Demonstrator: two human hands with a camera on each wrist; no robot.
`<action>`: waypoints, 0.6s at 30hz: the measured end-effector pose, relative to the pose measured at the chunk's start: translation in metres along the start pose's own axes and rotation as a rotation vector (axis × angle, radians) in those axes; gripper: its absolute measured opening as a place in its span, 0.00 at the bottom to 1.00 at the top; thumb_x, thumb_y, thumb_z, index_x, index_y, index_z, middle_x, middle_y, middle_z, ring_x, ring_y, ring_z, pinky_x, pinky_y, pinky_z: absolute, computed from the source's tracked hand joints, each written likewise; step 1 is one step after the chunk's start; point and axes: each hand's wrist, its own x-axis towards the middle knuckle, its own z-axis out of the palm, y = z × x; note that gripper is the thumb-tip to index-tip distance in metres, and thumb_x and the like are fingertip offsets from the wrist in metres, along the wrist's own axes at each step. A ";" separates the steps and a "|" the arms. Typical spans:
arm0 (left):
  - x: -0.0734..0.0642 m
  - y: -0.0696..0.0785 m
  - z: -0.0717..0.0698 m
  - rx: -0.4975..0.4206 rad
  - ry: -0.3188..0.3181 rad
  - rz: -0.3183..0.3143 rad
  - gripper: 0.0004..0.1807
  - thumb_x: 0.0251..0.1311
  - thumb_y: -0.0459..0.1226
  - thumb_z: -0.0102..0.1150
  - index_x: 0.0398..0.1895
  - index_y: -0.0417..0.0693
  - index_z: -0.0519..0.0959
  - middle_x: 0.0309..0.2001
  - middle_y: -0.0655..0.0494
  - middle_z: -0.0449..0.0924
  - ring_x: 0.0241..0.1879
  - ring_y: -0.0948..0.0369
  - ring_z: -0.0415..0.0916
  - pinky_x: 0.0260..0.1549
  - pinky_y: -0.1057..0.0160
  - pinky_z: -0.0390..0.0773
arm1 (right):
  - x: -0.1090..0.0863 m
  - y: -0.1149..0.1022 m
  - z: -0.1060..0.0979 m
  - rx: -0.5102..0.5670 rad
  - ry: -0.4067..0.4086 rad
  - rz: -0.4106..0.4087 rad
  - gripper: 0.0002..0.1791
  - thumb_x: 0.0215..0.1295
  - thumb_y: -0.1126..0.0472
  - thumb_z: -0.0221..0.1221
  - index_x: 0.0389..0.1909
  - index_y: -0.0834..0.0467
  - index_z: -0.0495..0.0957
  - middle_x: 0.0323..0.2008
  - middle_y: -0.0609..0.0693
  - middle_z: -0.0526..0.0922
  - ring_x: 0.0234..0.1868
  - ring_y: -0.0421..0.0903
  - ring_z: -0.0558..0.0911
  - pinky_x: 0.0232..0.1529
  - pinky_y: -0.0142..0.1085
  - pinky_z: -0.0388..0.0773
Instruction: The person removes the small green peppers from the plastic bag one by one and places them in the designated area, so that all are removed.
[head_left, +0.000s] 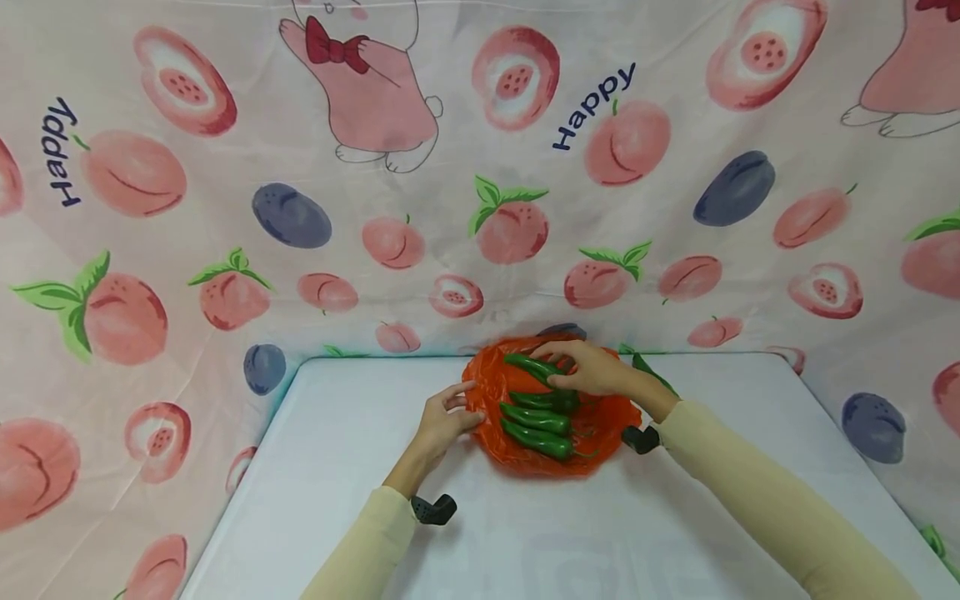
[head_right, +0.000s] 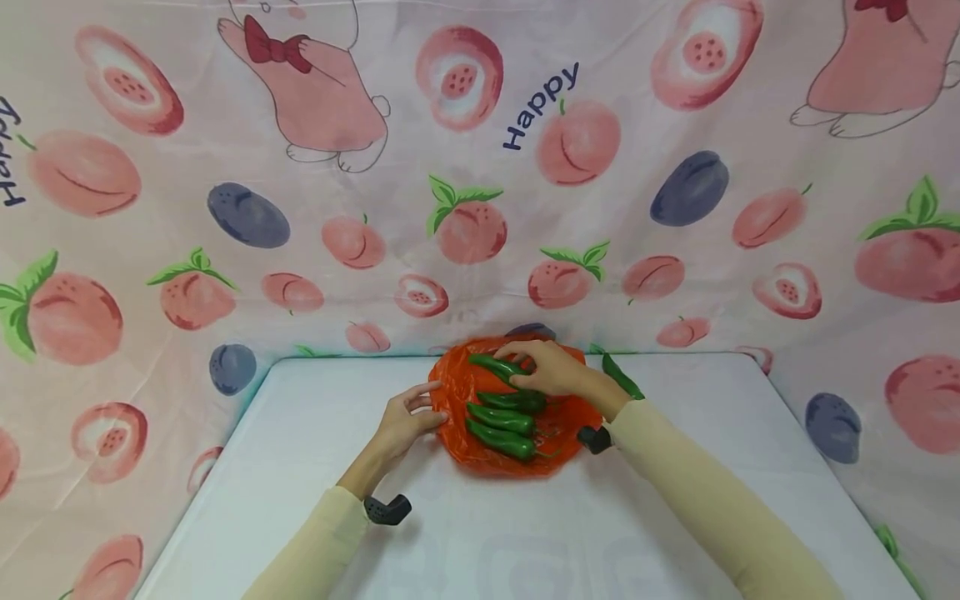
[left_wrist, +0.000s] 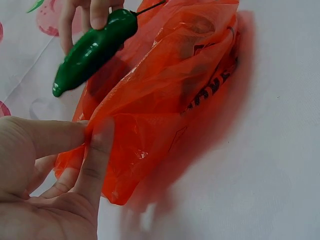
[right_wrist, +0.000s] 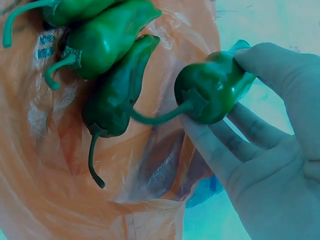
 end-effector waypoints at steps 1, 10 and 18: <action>0.000 -0.001 0.000 0.000 0.000 0.001 0.33 0.57 0.22 0.67 0.69 0.41 0.74 0.48 0.42 0.73 0.31 0.61 0.84 0.40 0.56 0.88 | -0.001 0.000 -0.001 0.016 0.008 0.001 0.25 0.69 0.62 0.66 0.67 0.52 0.77 0.60 0.53 0.81 0.59 0.54 0.80 0.57 0.54 0.81; 0.004 -0.005 -0.002 -0.013 -0.004 0.005 0.33 0.59 0.22 0.66 0.69 0.39 0.74 0.49 0.38 0.75 0.32 0.61 0.85 0.37 0.60 0.88 | -0.006 0.001 -0.002 0.121 0.079 -0.052 0.26 0.69 0.62 0.66 0.67 0.54 0.75 0.61 0.55 0.79 0.59 0.57 0.80 0.58 0.56 0.80; 0.005 -0.006 -0.002 -0.020 0.000 0.001 0.33 0.58 0.21 0.67 0.69 0.38 0.74 0.49 0.39 0.76 0.32 0.61 0.84 0.36 0.60 0.88 | -0.009 0.003 0.000 0.214 0.101 -0.064 0.26 0.69 0.61 0.67 0.67 0.55 0.76 0.61 0.55 0.79 0.58 0.56 0.81 0.56 0.52 0.81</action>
